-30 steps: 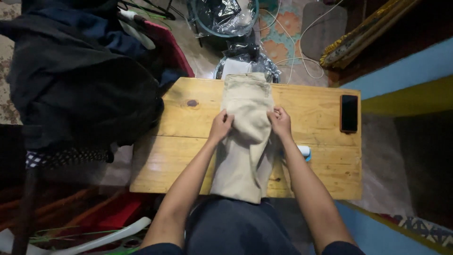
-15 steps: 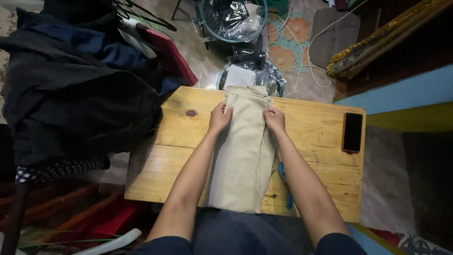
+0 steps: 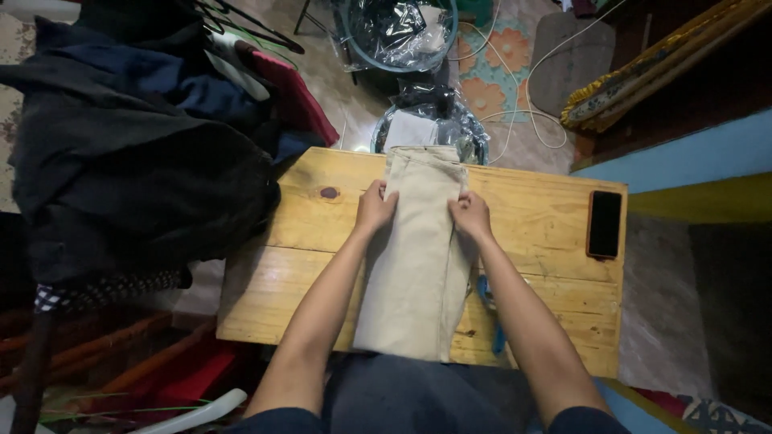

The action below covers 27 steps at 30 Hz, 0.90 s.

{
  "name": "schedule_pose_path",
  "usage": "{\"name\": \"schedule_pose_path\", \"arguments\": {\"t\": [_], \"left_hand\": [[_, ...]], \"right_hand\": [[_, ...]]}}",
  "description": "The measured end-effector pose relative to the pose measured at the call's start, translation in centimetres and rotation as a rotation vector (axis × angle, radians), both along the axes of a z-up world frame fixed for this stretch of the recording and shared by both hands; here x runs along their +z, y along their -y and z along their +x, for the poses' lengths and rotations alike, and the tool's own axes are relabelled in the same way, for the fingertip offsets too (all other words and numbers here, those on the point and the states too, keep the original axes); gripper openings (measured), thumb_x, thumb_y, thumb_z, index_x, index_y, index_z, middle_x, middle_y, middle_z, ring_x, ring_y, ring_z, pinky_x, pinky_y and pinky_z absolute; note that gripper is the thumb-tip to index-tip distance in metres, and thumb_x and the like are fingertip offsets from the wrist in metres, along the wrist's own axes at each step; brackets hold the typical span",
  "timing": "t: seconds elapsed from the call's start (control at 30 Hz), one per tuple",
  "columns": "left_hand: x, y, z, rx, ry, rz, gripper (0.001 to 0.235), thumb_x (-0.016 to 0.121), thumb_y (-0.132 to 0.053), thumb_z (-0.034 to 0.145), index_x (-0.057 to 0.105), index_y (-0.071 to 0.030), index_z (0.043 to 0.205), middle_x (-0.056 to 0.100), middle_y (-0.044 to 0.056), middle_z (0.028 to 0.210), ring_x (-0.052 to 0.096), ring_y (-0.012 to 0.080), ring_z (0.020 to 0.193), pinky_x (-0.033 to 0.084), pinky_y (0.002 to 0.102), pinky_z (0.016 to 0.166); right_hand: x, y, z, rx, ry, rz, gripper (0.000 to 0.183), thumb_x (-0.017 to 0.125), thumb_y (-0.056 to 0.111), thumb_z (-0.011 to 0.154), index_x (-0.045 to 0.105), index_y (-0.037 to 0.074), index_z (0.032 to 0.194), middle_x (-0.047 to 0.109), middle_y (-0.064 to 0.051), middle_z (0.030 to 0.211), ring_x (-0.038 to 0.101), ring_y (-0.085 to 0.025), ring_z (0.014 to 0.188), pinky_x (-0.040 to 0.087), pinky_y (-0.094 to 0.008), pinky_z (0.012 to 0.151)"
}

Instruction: The person uses a lint roller on a pair of beige trousers laid on a wooden table, then folds the trousers and places them into a clear plastic bag. The person smooths the bagged trousers on the table.

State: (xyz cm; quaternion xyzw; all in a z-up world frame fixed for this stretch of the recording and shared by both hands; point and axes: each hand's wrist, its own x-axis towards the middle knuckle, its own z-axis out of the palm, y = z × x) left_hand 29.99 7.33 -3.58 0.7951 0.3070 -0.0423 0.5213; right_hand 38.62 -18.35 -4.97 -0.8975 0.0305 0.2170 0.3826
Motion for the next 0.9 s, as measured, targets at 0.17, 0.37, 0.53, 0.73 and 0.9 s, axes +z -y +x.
{"name": "schedule_pose_path", "arguments": {"t": [0.17,0.37,0.53,0.73,0.9], "left_hand": [[3.6,-0.1,-6.0,-0.078,-0.068,-0.036,0.040,0.075,-0.029,0.089,0.065,-0.008,0.122,0.074,0.018,0.100,0.070,0.0386,0.107,0.057,0.050,0.090],[-0.5,0.2,-14.8,-0.162,-0.169,-0.083,0.040,0.080,-0.034,0.085,0.065,-0.011,0.115,0.073,0.009,0.096,0.072,0.0314,0.104,0.058,0.046,0.087],[0.7,0.8,-21.8,-0.245,-0.241,-0.081,0.037,0.079,-0.033,0.087,0.067,-0.009,0.112,0.075,0.012,0.101,0.072,0.0333,0.106,0.058,0.048,0.088],[0.9,0.2,-26.8,-0.434,-0.343,-0.090,0.037,0.083,-0.034,0.080,0.073,-0.008,0.105,0.076,0.012,0.095,0.073,0.0330,0.103,0.056,0.045,0.087],[-1.0,-0.3,-28.8,-0.654,-0.399,-0.111,0.034,0.086,-0.036,0.078,0.077,-0.010,0.097,0.078,0.013,0.095,0.073,0.0338,0.102,0.056,0.044,0.089]], "right_hand": [[2.2,0.8,-5.4,0.180,-0.020,-0.117,0.041,0.071,0.037,0.085,0.073,0.006,0.113,0.074,-0.019,0.106,0.066,-0.041,0.114,0.052,-0.053,0.098],[3.1,1.9,-12.8,0.284,-0.129,-0.175,0.040,0.068,0.035,0.086,0.073,0.002,0.108,0.074,-0.025,0.104,0.067,-0.045,0.111,0.052,-0.056,0.095],[4.8,2.7,-19.0,0.381,-0.251,-0.285,0.040,0.067,0.038,0.087,0.078,0.004,0.104,0.077,-0.022,0.108,0.069,-0.043,0.114,0.054,-0.053,0.095],[4.0,5.2,-23.9,0.477,-0.432,-0.220,0.049,0.076,0.043,0.081,0.079,0.000,0.103,0.077,-0.023,0.109,0.069,-0.041,0.114,0.055,-0.049,0.092],[5.7,6.1,-26.1,0.590,-0.459,-0.240,0.046,0.080,0.039,0.073,0.080,-0.001,0.096,0.079,-0.023,0.101,0.071,-0.039,0.111,0.054,-0.048,0.093]]}}
